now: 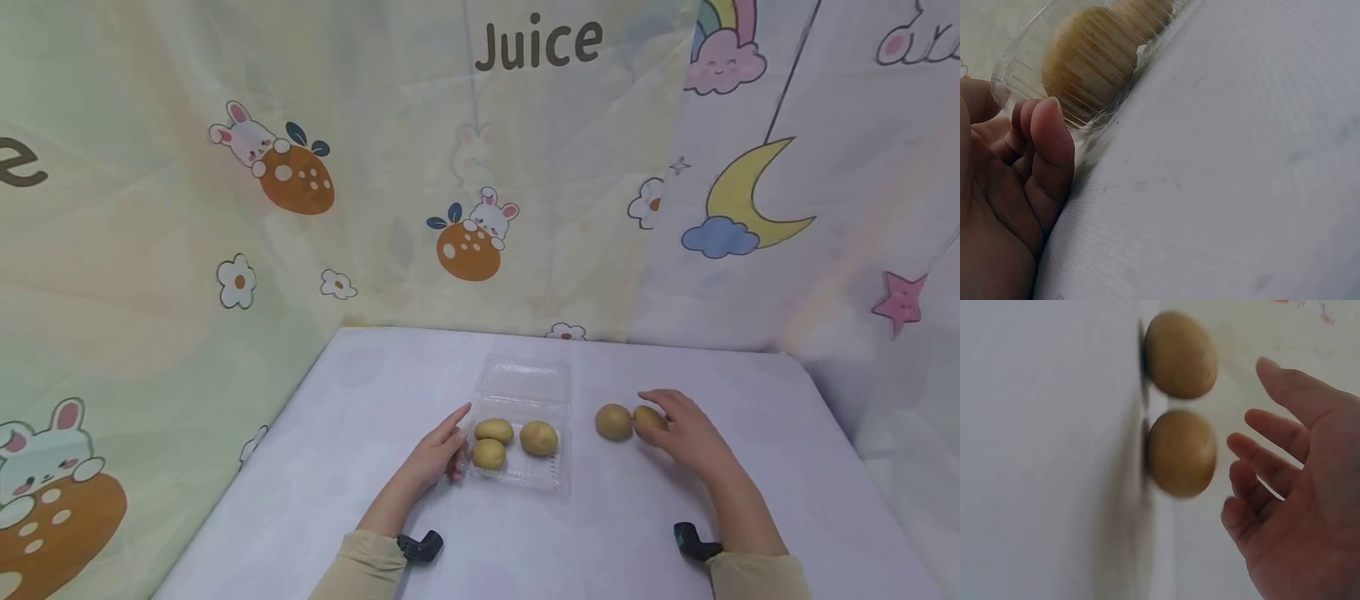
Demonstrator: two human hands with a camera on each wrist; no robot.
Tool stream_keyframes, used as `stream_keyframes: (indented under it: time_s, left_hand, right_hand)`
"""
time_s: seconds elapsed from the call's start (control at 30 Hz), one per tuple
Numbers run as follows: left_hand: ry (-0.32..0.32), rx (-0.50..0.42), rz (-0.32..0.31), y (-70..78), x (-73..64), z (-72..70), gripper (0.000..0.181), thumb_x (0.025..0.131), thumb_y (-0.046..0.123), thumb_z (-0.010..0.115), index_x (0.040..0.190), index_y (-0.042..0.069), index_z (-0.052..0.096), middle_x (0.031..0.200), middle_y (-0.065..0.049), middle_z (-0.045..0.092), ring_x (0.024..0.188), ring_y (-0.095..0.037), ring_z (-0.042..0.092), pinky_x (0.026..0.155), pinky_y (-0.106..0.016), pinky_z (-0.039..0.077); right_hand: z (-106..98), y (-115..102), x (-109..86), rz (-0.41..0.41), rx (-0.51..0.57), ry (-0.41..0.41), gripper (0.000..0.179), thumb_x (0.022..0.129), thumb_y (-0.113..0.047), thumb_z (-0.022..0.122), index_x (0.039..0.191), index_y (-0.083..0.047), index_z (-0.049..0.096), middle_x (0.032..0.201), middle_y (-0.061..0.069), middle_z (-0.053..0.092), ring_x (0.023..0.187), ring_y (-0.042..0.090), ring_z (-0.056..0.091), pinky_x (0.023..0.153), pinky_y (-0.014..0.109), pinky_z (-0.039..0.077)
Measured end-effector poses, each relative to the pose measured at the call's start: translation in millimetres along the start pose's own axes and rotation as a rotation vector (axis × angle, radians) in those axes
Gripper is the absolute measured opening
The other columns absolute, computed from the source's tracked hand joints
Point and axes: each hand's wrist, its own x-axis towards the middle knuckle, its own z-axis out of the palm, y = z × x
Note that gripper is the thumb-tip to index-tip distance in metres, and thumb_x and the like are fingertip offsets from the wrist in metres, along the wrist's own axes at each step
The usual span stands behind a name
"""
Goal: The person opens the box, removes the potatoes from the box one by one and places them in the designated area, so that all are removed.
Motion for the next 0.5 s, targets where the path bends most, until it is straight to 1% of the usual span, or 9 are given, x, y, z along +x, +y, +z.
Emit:
stream_keyframes:
  time_s: [0.07,0.17,0.27,0.37,0.43,0.47,0.5]
  left_hand:
    - [-0.005,-0.001,-0.002,0.9,-0.4,0.2,0.048,0.103,0.036,0.049,0.148,0.048,0.036,0.079,-0.004,0.056,0.060,-0.019,0.058,0.057,-0.034,0.057]
    - [-0.004,0.006,-0.002,3.1,-1.0,0.5,0.048,0.103,0.037,0.048,0.148,0.048,0.036,0.079,-0.004,0.056,0.060,-0.019,0.059,0.057,-0.034,0.056]
    - [-0.002,0.014,0.006,4.1,-1.3,0.1,0.048,0.104,0.036,0.047,0.149,0.048,0.035,0.079,-0.005,0.056,0.060,-0.019,0.059,0.057,-0.034,0.056]
    - [-0.005,0.015,0.009,3.8,-1.1,0.0,0.048,0.104,0.036,0.047,0.148,0.048,0.035,0.078,-0.004,0.056,0.059,-0.019,0.058,0.057,-0.034,0.056]
    - [-0.007,0.018,0.010,3.1,-0.9,0.2,0.048,0.104,0.036,0.047,0.149,0.048,0.035,0.078,-0.004,0.056,0.059,-0.019,0.058,0.057,-0.034,0.056]
    - [-0.005,0.019,0.016,2.5,-0.8,0.4,0.047,0.104,0.035,0.047,0.149,0.047,0.035,0.078,-0.004,0.055,0.058,-0.019,0.058,0.056,-0.034,0.056]
    - [-0.004,0.019,0.021,2.1,-0.7,0.5,0.047,0.104,0.035,0.047,0.149,0.046,0.036,0.077,-0.004,0.055,0.058,-0.018,0.058,0.056,-0.034,0.056]
  right_hand:
    - [-2,-11,1.4,-0.026,0.020,-0.007,0.050,0.095,-0.037,0.066,0.138,-0.012,0.056,0.117,0.010,0.058,0.086,0.018,0.051,0.066,0.029,0.044]
    - [-3,-29,5.3,-0.065,0.048,-0.041,0.044,0.095,-0.035,0.066,0.135,-0.018,0.058,0.106,0.001,0.059,0.078,0.010,0.047,0.061,0.023,0.042]
    - [-2,-48,10.9,-0.095,0.079,-0.101,0.041,0.095,-0.035,0.066,0.134,-0.022,0.060,0.106,-0.002,0.060,0.079,0.009,0.046,0.063,0.023,0.041]
    - [1,-65,17.1,-0.110,0.125,-0.183,0.039,0.095,-0.037,0.066,0.131,-0.026,0.061,0.093,-0.001,0.059,0.076,0.010,0.047,0.063,0.024,0.041]
    - [4,-74,21.5,-0.117,0.137,-0.238,0.038,0.094,-0.039,0.066,0.130,-0.029,0.061,0.086,-0.002,0.058,0.074,0.009,0.048,0.062,0.024,0.042]
    - [5,-79,23.4,-0.119,0.132,-0.263,0.037,0.094,-0.041,0.066,0.129,-0.030,0.061,0.085,-0.004,0.058,0.072,0.009,0.048,0.060,0.024,0.042]
    - [7,-82,25.1,-0.122,0.129,-0.285,0.037,0.093,-0.042,0.066,0.129,-0.031,0.061,0.088,-0.004,0.061,0.071,0.008,0.048,0.060,0.024,0.043]
